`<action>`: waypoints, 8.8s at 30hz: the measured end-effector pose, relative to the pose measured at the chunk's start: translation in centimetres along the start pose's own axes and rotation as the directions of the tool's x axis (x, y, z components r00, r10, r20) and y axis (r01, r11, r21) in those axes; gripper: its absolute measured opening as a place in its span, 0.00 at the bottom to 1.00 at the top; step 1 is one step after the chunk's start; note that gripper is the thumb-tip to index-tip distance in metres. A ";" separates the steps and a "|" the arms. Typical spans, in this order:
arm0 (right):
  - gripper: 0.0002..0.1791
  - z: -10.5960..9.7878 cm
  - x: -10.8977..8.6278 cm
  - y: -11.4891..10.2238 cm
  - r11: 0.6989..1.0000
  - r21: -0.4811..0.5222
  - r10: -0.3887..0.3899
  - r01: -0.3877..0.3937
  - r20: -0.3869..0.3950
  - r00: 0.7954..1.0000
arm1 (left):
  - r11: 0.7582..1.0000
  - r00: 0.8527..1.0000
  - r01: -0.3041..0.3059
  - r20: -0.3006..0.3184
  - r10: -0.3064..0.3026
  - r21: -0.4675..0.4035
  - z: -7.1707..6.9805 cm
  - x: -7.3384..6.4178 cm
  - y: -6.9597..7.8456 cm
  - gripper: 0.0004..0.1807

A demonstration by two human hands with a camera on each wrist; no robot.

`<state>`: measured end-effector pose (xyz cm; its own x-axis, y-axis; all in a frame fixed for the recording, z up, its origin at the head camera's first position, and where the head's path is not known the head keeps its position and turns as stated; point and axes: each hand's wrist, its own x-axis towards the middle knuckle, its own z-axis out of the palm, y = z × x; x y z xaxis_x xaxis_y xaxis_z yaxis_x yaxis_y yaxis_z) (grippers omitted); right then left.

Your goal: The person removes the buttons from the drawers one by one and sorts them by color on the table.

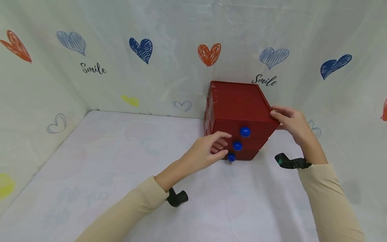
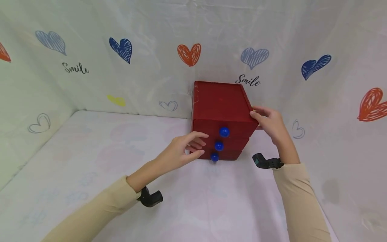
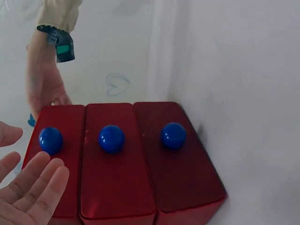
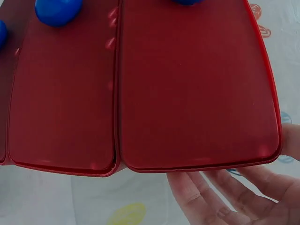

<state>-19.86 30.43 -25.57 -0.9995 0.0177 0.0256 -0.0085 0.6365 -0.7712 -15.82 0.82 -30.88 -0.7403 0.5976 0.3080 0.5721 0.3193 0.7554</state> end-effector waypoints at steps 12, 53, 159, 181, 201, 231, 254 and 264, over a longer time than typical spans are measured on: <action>0.34 -0.4 0.5 0.5 0.998 0.060 0.010 -0.012 0.036 0.999 | 0.999 0.999 0.024 -0.024 -0.023 0.026 0.9 3.5 1.1 0.24; 0.35 -0.5 0.9 0.9 0.999 0.038 -0.002 0.000 0.055 0.998 | 0.949 0.992 0.125 -0.066 -0.110 0.289 2.7 6.7 1.9 0.17; 0.36 -1.3 0.7 1.2 0.998 -0.001 -0.058 0.058 0.105 0.993 | 0.884 0.990 -0.136 0.091 0.106 0.448 6.0 -2.8 7.2 0.14; 0.37 -1.1 0.8 1.2 0.999 -0.003 -0.044 0.045 0.105 0.993 | 0.829 0.976 -0.214 0.078 0.203 0.517 4.8 -3.0 9.0 0.07; 0.34 -1.3 0.8 1.0 1.000 0.009 -0.030 0.029 0.108 0.994 | 0.927 0.970 -0.133 0.239 0.048 0.350 0.4 2.6 8.5 0.18; 0.33 -1.6 0.9 1.0 0.998 0.052 -0.043 0.036 0.138 0.990 | 0.955 0.879 -0.076 0.471 -0.072 0.287 2.4 6.8 5.4 0.41; 0.33 -1.6 1.0 1.1 0.996 0.082 -0.054 0.042 0.152 0.987 | 0.927 0.775 -0.220 0.632 -0.023 0.303 3.9 7.2 4.9 0.42; 0.32 -1.6 1.0 1.2 0.996 0.081 -0.059 0.048 0.143 0.988 | 0.809 0.777 -0.334 0.627 -0.055 0.484 4.6 7.0 5.1 0.45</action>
<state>-20.81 32.40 -25.42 -0.9913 -0.1301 -0.0199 -0.0587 0.5722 -0.8180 -16.44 10.00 -27.56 -0.3853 0.9080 -0.1645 0.8807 0.4150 0.2283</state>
